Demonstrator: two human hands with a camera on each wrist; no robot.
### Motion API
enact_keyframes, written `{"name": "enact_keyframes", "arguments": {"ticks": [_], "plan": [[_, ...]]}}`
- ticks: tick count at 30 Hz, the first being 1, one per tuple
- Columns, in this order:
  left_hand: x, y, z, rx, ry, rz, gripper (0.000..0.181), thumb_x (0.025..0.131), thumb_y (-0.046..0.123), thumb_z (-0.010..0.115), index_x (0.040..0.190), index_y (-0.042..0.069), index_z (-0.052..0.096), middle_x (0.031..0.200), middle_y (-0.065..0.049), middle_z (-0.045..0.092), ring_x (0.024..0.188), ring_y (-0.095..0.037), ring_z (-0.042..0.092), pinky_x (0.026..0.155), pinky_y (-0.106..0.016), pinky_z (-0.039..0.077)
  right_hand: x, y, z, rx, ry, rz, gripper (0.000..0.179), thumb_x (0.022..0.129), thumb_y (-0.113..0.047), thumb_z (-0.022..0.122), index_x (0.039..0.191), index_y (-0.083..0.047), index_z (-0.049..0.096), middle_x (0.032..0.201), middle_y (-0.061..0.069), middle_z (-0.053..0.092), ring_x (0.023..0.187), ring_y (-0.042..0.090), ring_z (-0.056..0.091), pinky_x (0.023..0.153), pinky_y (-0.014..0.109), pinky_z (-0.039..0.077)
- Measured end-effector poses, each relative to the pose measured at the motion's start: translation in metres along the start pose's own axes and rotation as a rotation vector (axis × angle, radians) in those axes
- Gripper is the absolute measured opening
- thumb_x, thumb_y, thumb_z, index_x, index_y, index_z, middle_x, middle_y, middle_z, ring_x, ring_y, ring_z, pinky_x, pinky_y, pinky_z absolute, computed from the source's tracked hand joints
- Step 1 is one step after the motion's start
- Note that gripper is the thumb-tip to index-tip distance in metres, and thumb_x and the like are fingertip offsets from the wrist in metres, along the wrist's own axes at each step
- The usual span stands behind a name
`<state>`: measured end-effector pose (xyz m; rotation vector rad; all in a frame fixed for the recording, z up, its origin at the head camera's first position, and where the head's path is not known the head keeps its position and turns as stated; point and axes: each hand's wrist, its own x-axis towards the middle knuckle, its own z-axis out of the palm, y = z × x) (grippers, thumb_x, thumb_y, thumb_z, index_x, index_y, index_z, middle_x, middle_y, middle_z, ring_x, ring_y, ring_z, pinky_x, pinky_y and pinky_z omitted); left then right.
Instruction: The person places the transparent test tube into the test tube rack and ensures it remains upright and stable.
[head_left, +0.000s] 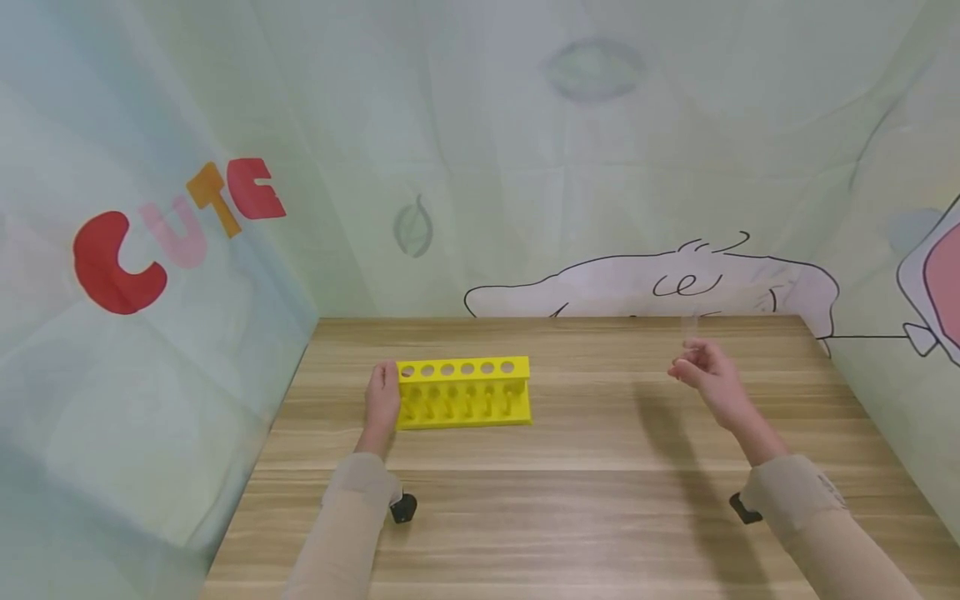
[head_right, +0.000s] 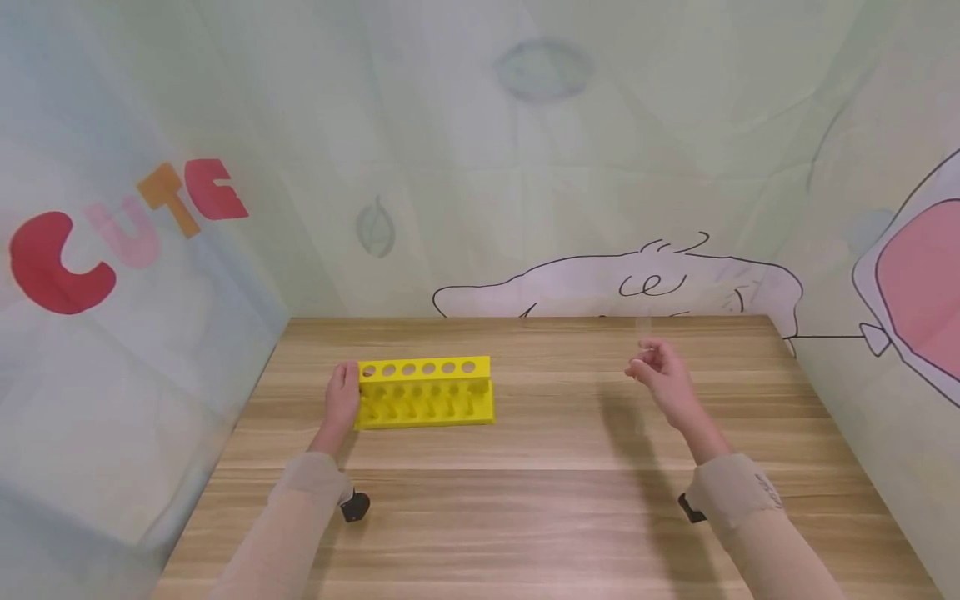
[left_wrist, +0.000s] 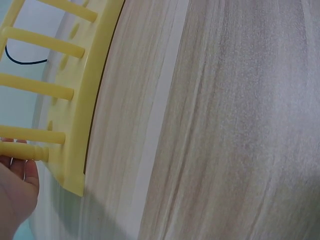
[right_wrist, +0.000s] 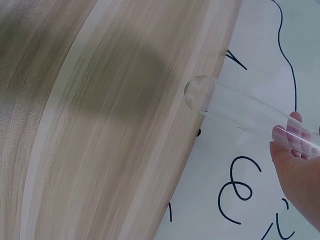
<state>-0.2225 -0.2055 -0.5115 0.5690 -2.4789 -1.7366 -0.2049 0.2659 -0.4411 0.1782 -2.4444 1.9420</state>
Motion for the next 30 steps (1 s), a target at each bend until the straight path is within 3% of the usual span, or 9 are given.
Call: {"name": "enact_keyframes", "arguments": {"ticks": [20, 30], "plan": [[0.000, 0.003, 0.001, 0.002, 0.009, -0.010, 0.055, 0.093, 0.050, 0.021, 0.124, 0.008, 0.037, 0.117, -0.011, 0.044, 0.098, -0.020, 0.038, 0.088, -0.035, 0.035, 0.010, -0.013, 0.011, -0.045, -0.010, -0.051, 0.020, 0.089, -0.003, 0.047, 0.103, -0.015, 0.040, 0.086, -0.006, 0.052, 0.078, -0.002, 0.057, 0.074, 0.012, 0.047], [0.001, 0.000, 0.001, -0.001, 0.013, 0.000, 0.054, 0.093, 0.050, 0.021, 0.122, 0.008, 0.038, 0.116, -0.011, 0.044, 0.098, -0.020, 0.038, 0.089, -0.036, 0.036, 0.013, -0.021, 0.018, 0.003, -0.017, -0.068, 0.019, 0.089, -0.003, 0.047, 0.099, -0.019, 0.041, 0.085, -0.006, 0.053, 0.077, -0.001, 0.058, 0.072, 0.013, 0.048]]}}
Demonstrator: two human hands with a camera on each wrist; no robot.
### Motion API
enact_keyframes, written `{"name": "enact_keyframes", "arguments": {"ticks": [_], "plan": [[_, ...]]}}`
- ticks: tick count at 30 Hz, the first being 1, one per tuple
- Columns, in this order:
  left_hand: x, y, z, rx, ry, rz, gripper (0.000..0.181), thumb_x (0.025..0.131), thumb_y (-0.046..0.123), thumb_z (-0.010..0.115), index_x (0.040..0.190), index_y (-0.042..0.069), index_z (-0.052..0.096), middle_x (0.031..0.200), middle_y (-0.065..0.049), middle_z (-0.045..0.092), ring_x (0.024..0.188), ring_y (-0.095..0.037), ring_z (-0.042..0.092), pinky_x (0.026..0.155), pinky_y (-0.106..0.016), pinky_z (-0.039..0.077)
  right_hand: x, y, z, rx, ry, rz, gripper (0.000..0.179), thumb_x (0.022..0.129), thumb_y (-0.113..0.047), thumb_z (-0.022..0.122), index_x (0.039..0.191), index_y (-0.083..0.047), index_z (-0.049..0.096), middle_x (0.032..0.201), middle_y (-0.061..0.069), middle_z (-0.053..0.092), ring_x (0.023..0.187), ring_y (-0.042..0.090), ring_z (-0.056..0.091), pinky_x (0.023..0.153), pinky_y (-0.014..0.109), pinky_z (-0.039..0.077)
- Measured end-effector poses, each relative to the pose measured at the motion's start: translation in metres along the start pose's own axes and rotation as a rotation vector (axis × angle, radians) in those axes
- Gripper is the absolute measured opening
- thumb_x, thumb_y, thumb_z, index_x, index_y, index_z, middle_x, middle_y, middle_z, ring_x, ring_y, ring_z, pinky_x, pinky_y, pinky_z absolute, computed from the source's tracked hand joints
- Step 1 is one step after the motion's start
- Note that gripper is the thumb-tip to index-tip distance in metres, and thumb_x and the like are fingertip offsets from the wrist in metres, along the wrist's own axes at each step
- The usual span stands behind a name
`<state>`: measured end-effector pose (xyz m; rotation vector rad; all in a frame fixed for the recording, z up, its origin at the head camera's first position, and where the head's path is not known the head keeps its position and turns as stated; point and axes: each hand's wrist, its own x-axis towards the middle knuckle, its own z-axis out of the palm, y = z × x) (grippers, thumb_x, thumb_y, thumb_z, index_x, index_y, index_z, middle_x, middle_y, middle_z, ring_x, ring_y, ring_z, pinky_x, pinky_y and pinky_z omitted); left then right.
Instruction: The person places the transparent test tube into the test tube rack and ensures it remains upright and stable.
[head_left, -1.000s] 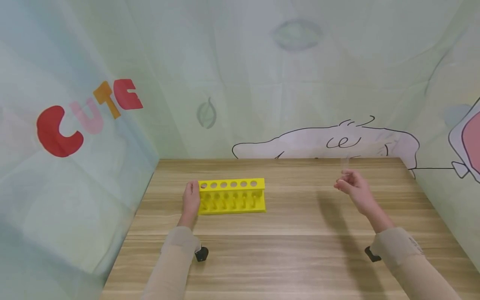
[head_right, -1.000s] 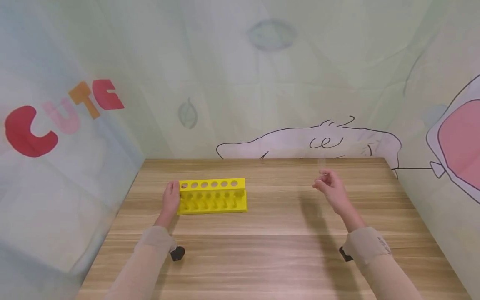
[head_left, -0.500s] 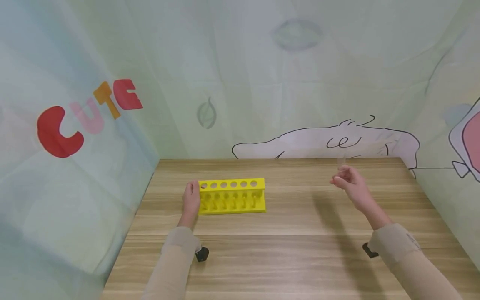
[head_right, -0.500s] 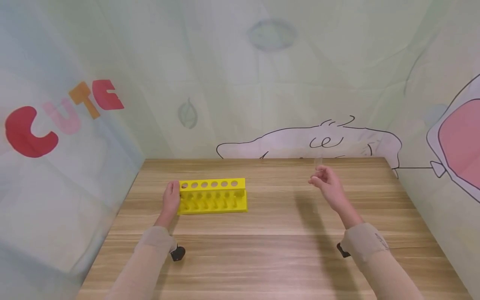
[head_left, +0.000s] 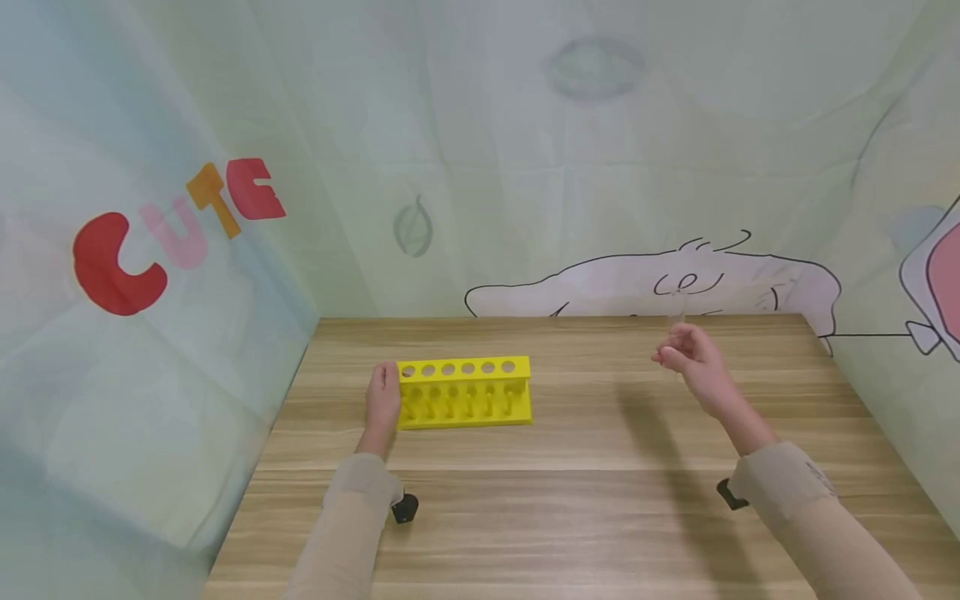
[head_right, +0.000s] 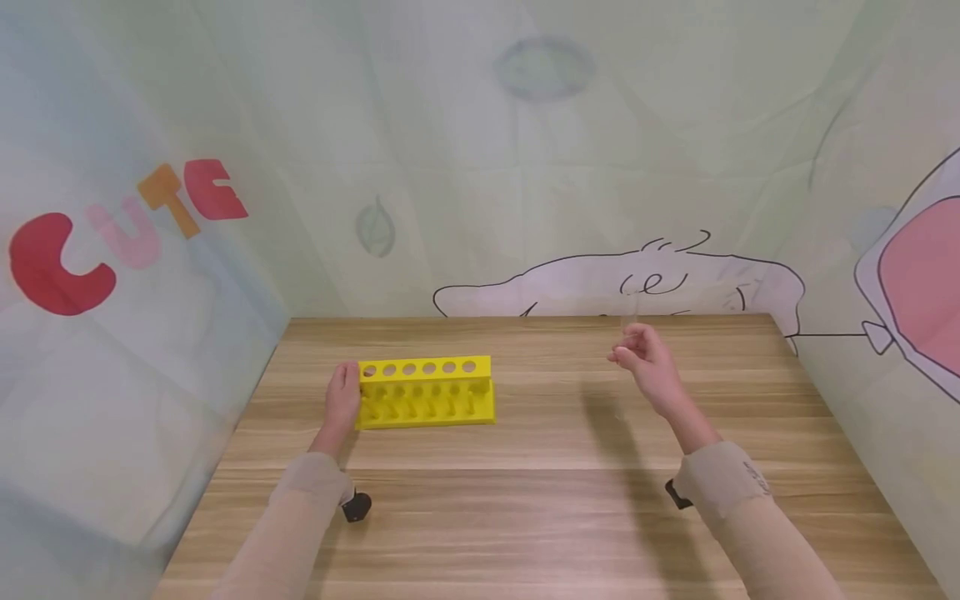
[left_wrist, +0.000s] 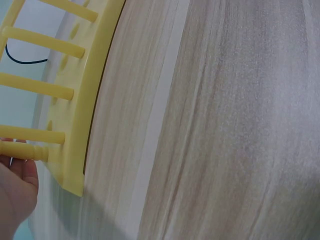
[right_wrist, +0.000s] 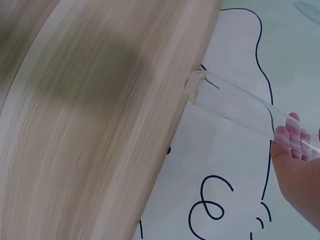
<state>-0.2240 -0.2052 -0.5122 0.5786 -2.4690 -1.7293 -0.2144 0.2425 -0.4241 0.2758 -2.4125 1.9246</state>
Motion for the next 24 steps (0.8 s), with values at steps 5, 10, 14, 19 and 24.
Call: {"name": "enact_keyframes", "arguments": {"ticks": [5, 10, 14, 19, 24], "plan": [[0.000, 0.001, 0.001, -0.008, -0.001, -0.002, 0.053, 0.093, 0.049, 0.022, 0.123, 0.008, 0.037, 0.119, -0.011, 0.044, 0.101, -0.021, 0.038, 0.093, -0.038, 0.035, 0.001, 0.000, 0.002, 0.059, -0.015, -0.023, 0.018, 0.089, -0.003, 0.048, 0.098, -0.018, 0.043, 0.085, -0.005, 0.055, 0.076, 0.001, 0.059, 0.071, 0.014, 0.048], [-0.001, 0.002, 0.001, -0.011, -0.001, 0.000, 0.052, 0.093, 0.048, 0.022, 0.123, 0.007, 0.038, 0.118, -0.012, 0.044, 0.100, -0.022, 0.038, 0.092, -0.038, 0.035, 0.001, -0.001, 0.005, 0.112, -0.039, -0.034, 0.018, 0.088, -0.003, 0.048, 0.098, -0.017, 0.043, 0.085, -0.005, 0.055, 0.077, 0.001, 0.060, 0.071, 0.015, 0.049], [0.000, 0.001, 0.001, -0.005, -0.001, -0.008, 0.052, 0.094, 0.047, 0.022, 0.124, 0.007, 0.037, 0.120, -0.012, 0.044, 0.102, -0.021, 0.038, 0.095, -0.039, 0.035, 0.002, -0.002, 0.008, 0.098, -0.045, -0.028, 0.017, 0.089, -0.004, 0.049, 0.098, -0.017, 0.043, 0.086, -0.003, 0.055, 0.077, 0.002, 0.060, 0.072, 0.015, 0.049], [0.001, 0.001, 0.001, -0.013, 0.002, -0.024, 0.049, 0.095, 0.044, 0.023, 0.124, 0.007, 0.037, 0.121, -0.012, 0.044, 0.103, -0.022, 0.039, 0.095, -0.040, 0.035, 0.003, -0.006, 0.011, 0.084, -0.046, -0.031, 0.017, 0.088, -0.005, 0.050, 0.098, -0.016, 0.043, 0.085, -0.003, 0.055, 0.077, 0.003, 0.060, 0.072, 0.016, 0.049], [-0.003, 0.003, 0.000, -0.012, 0.024, 0.003, 0.051, 0.094, 0.046, 0.025, 0.122, 0.007, 0.039, 0.117, -0.012, 0.046, 0.098, -0.021, 0.040, 0.090, -0.037, 0.038, 0.004, -0.009, 0.014, 0.162, -0.052, -0.049, 0.019, 0.087, 0.000, 0.050, 0.097, -0.016, 0.045, 0.083, -0.003, 0.056, 0.075, 0.004, 0.060, 0.072, 0.018, 0.050]]}}
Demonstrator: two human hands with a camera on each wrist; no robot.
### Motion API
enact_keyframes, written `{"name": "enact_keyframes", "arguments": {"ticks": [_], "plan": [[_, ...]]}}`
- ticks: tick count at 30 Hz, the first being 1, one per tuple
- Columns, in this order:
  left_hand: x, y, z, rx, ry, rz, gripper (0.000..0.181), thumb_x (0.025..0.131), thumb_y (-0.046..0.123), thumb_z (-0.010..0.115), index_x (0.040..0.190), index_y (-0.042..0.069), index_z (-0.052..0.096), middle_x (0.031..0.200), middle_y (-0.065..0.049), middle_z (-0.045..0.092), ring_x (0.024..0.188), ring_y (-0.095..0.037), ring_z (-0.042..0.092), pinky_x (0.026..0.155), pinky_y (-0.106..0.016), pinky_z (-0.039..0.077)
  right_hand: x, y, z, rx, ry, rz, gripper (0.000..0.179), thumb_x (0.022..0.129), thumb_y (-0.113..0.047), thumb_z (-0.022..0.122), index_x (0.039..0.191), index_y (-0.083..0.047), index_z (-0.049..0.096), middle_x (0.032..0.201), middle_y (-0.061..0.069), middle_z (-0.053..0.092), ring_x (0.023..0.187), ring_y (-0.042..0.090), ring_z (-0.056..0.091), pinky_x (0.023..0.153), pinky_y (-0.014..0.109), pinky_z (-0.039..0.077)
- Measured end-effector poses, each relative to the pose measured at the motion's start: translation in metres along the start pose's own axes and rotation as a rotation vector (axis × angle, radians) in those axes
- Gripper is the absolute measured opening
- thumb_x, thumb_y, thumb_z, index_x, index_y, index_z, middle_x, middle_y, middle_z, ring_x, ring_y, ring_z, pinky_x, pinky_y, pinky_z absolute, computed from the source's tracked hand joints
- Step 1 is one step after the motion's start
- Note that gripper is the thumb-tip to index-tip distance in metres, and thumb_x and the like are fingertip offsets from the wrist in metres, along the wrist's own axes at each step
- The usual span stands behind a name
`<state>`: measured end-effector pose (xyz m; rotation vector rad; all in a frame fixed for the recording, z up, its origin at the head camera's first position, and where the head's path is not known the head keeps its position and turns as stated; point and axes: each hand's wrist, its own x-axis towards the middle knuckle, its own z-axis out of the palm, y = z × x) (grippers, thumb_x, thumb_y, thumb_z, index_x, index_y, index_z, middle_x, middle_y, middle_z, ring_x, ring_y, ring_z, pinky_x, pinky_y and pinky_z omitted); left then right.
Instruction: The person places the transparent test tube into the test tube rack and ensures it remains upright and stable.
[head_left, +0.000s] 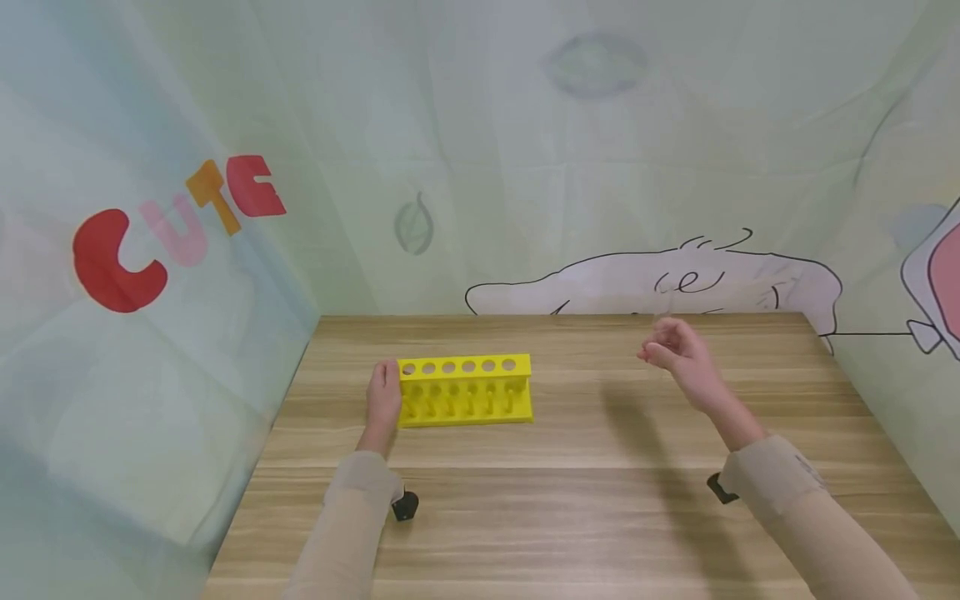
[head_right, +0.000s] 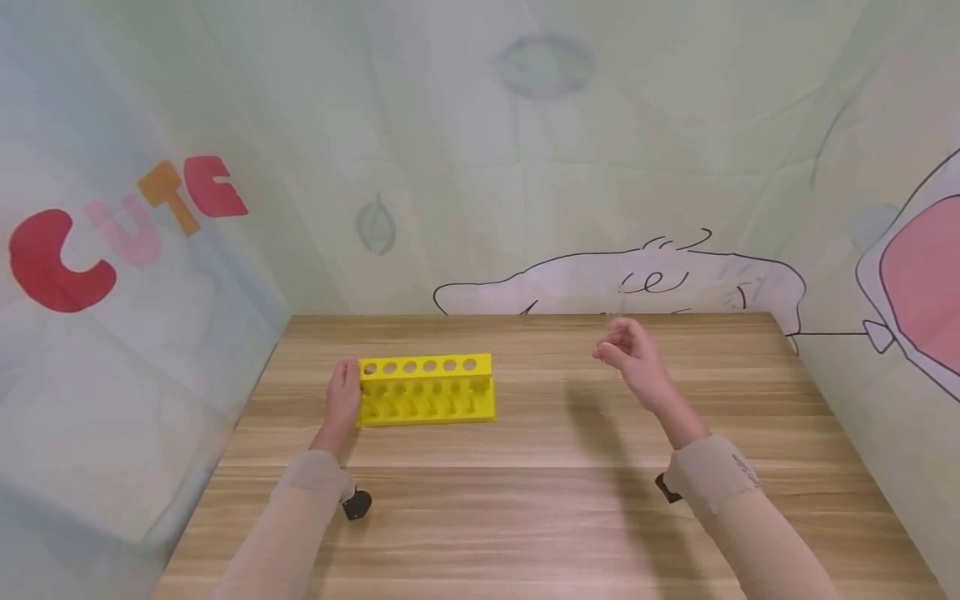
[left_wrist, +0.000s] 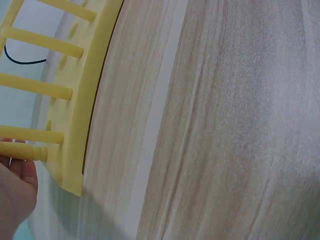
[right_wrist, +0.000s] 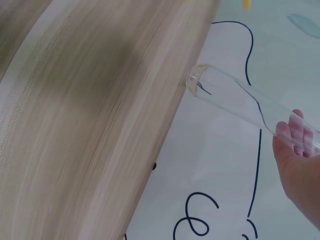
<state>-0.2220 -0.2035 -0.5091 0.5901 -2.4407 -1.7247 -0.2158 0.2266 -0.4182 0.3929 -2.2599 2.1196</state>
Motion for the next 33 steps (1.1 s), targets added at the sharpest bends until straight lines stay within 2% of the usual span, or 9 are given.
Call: {"name": "enact_keyframes", "arguments": {"ticks": [2, 10, 17, 26, 33], "plan": [[0.000, 0.000, 0.000, 0.004, 0.002, 0.009, 0.053, 0.094, 0.048, 0.024, 0.122, 0.006, 0.039, 0.117, -0.012, 0.046, 0.098, -0.020, 0.041, 0.089, -0.036, 0.039, 0.001, -0.001, 0.001, 0.021, -0.006, -0.009, 0.021, 0.087, 0.002, 0.049, 0.097, -0.015, 0.045, 0.083, -0.004, 0.056, 0.075, 0.004, 0.060, 0.072, 0.018, 0.050], [0.005, -0.003, 0.000, -0.001, -0.027, -0.033, 0.050, 0.094, 0.045, 0.023, 0.125, 0.008, 0.037, 0.122, -0.011, 0.044, 0.103, -0.022, 0.038, 0.095, -0.039, 0.035, 0.002, -0.007, 0.007, 0.040, -0.033, -0.022, 0.020, 0.087, 0.000, 0.049, 0.099, -0.016, 0.046, 0.084, -0.003, 0.056, 0.076, 0.004, 0.060, 0.072, 0.017, 0.049], [0.005, -0.003, 0.001, -0.008, -0.018, -0.026, 0.048, 0.095, 0.043, 0.025, 0.124, 0.007, 0.037, 0.123, -0.012, 0.044, 0.104, -0.022, 0.039, 0.097, -0.041, 0.034, 0.005, -0.010, 0.013, -0.010, -0.044, -0.017, 0.020, 0.087, -0.003, 0.051, 0.101, -0.017, 0.046, 0.087, -0.001, 0.055, 0.078, 0.005, 0.060, 0.074, 0.018, 0.049], [0.004, -0.003, 0.001, -0.013, -0.016, -0.029, 0.052, 0.093, 0.048, 0.023, 0.124, 0.008, 0.037, 0.123, -0.012, 0.043, 0.105, -0.022, 0.039, 0.097, -0.040, 0.034, 0.009, -0.018, 0.019, -0.056, -0.040, -0.015, 0.017, 0.088, -0.004, 0.051, 0.099, -0.016, 0.045, 0.087, -0.001, 0.054, 0.080, 0.004, 0.060, 0.075, 0.018, 0.049], [0.005, -0.004, 0.002, -0.023, -0.015, -0.022, 0.051, 0.093, 0.047, 0.024, 0.123, 0.008, 0.038, 0.120, -0.011, 0.044, 0.102, -0.021, 0.038, 0.094, -0.039, 0.034, 0.010, -0.022, 0.023, -0.101, -0.043, 0.008, 0.015, 0.088, -0.008, 0.052, 0.098, -0.016, 0.045, 0.087, -0.002, 0.053, 0.081, 0.003, 0.059, 0.076, 0.018, 0.049]]}}
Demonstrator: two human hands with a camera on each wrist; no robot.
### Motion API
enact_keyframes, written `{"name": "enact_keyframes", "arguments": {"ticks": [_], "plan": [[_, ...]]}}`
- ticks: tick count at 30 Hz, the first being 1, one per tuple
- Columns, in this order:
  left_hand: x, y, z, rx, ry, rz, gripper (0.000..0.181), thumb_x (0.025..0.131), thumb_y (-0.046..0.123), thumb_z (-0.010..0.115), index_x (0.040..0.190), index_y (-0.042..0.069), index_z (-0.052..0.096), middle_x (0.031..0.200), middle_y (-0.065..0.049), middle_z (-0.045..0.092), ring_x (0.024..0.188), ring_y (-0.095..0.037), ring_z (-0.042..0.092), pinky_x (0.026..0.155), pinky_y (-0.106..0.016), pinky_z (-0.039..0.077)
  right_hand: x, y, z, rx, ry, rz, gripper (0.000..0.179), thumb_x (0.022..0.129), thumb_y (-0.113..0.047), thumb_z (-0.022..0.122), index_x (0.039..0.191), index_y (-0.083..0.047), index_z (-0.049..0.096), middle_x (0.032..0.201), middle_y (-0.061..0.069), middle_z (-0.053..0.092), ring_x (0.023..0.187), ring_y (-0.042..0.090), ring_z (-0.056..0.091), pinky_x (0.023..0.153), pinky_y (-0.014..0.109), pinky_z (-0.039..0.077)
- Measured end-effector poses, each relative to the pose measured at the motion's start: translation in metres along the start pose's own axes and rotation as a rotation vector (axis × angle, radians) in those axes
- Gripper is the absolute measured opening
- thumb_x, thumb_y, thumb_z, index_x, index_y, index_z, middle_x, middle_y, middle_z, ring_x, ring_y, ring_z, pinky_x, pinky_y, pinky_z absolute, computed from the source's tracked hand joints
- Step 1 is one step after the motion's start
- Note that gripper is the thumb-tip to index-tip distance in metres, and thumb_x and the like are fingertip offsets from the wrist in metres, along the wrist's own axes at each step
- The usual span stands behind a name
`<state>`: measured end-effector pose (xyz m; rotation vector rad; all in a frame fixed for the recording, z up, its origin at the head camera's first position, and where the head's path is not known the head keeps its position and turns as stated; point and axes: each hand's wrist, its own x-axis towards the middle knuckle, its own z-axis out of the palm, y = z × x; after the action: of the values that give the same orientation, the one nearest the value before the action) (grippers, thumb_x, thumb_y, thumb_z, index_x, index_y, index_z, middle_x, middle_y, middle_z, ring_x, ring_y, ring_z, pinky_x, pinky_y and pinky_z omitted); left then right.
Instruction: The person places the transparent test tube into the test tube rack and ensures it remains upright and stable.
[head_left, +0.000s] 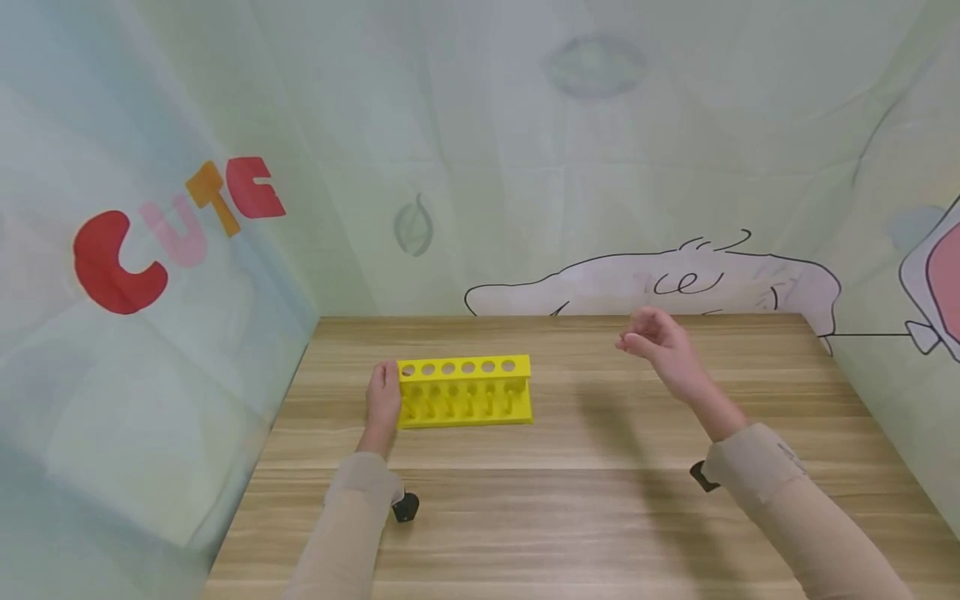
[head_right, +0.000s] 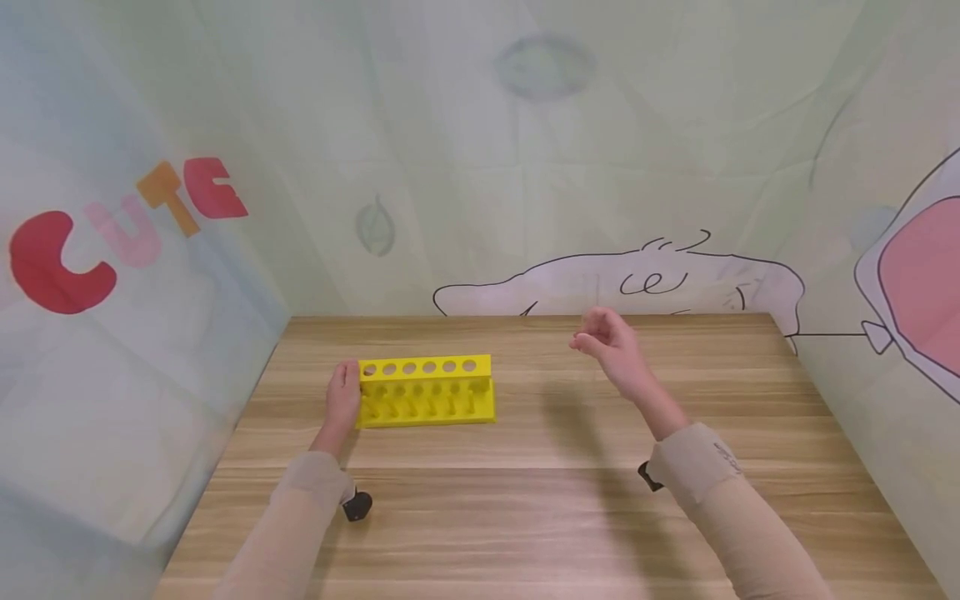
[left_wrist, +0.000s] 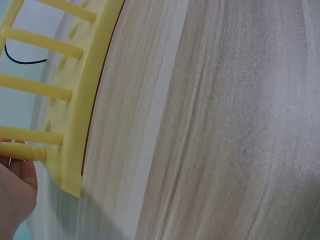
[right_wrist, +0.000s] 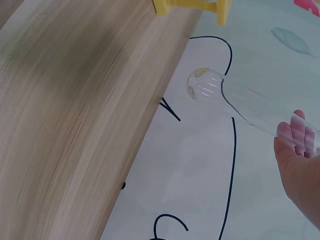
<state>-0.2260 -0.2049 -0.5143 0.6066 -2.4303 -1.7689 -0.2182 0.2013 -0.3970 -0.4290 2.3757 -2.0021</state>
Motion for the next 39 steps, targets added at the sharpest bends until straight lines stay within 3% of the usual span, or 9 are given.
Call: {"name": "enact_keyframes", "arguments": {"ticks": [18, 25, 39], "plan": [[-0.001, 0.001, -0.001, 0.006, 0.010, 0.022, 0.052, 0.094, 0.047, 0.023, 0.122, 0.007, 0.039, 0.118, -0.012, 0.045, 0.100, -0.021, 0.038, 0.092, -0.038, 0.035, 0.006, -0.004, 0.010, 0.000, -0.038, -0.011, 0.016, 0.087, -0.008, 0.053, 0.099, -0.016, 0.045, 0.089, 0.004, 0.054, 0.082, 0.005, 0.059, 0.077, 0.018, 0.048], [0.000, -0.002, 0.000, 0.009, 0.013, -0.010, 0.053, 0.092, 0.051, 0.023, 0.121, 0.011, 0.040, 0.120, -0.009, 0.046, 0.100, -0.019, 0.039, 0.091, -0.036, 0.035, 0.009, -0.008, 0.014, 0.009, -0.049, -0.047, 0.015, 0.088, -0.007, 0.052, 0.099, -0.015, 0.045, 0.089, 0.007, 0.055, 0.081, 0.007, 0.060, 0.076, 0.019, 0.049], [-0.001, -0.001, 0.000, 0.004, 0.014, -0.002, 0.051, 0.093, 0.049, 0.024, 0.121, 0.010, 0.040, 0.119, -0.010, 0.046, 0.101, -0.021, 0.039, 0.092, -0.038, 0.035, 0.016, -0.009, 0.024, 0.018, -0.023, -0.036, 0.021, 0.087, -0.006, 0.053, 0.104, -0.014, 0.045, 0.090, 0.006, 0.055, 0.079, 0.006, 0.060, 0.076, 0.021, 0.049]]}}
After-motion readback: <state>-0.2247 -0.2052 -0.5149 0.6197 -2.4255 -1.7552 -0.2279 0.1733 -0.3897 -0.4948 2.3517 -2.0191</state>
